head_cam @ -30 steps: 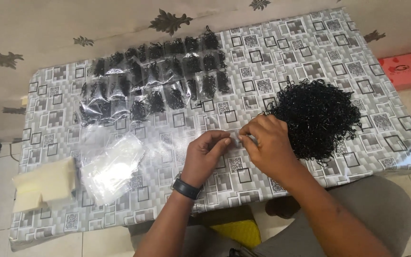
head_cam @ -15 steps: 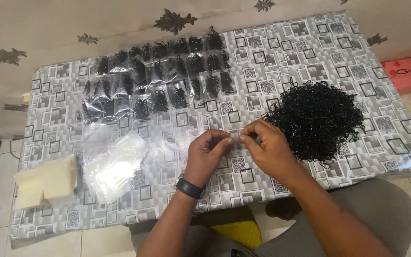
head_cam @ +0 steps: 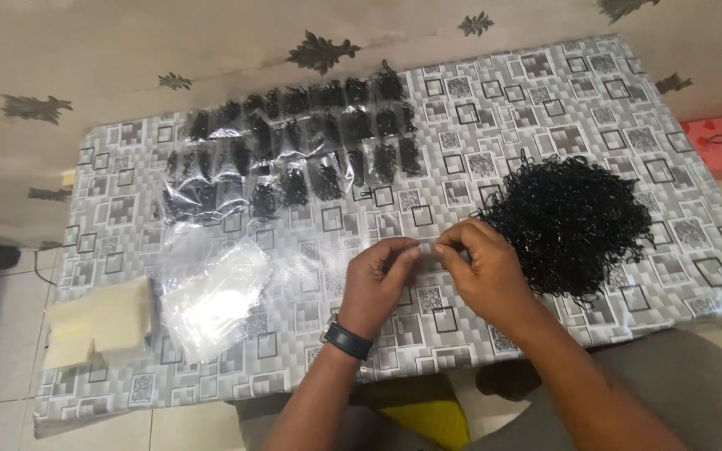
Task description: The person picks up several small black components from a pile on the table and places them into a small plastic bag, then repeats this for a second bag and places the bags into a row on the table.
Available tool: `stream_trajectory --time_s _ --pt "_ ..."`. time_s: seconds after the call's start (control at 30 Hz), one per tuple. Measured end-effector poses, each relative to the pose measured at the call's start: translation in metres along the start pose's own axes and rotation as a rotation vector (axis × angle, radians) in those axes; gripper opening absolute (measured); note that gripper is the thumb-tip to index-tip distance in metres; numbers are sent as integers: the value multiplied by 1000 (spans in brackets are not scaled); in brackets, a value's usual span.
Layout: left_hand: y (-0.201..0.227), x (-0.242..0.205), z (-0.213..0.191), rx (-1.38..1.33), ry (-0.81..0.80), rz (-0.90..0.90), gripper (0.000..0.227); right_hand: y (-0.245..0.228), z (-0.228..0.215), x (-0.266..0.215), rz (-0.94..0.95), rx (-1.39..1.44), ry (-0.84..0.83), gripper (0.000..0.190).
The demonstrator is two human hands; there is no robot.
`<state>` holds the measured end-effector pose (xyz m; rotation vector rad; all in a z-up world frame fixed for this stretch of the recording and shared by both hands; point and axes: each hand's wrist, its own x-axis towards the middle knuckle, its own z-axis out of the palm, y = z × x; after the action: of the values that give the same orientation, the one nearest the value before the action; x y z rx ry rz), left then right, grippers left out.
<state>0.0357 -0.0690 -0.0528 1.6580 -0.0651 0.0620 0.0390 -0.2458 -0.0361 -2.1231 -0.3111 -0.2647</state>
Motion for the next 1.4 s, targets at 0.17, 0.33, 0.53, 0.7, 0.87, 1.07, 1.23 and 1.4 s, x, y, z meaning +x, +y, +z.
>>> stream_trajectory --time_s 0.17,0.33,0.53,0.7,0.87,1.07,1.23,1.4 --pt "-7 -1 2 -37 32 -2 15 0 5 -6 107 80 32 6" --pt "-9 -1 2 -25 37 17 8 2 3 -1 -110 -107 47 10" --pt "-9 0 2 -21 42 76 16 -4 -3 -4 -111 -152 14 7" --pt "-2 3 -12 -381 1 -118 59 -10 1 -1 243 154 56 10" --pt "-3 -1 -15 -415 -260 -102 64 -14 -7 -1 412 617 -188 25" --pt "13 -2 -15 -426 -295 -16 84 -27 -13 8 438 691 -366 33" --pt "1 -2 -13 110 -121 102 69 -39 -12 12 422 475 -406 37" --pt "-12 7 -39 158 18 123 52 -25 12 25 330 444 -191 30"
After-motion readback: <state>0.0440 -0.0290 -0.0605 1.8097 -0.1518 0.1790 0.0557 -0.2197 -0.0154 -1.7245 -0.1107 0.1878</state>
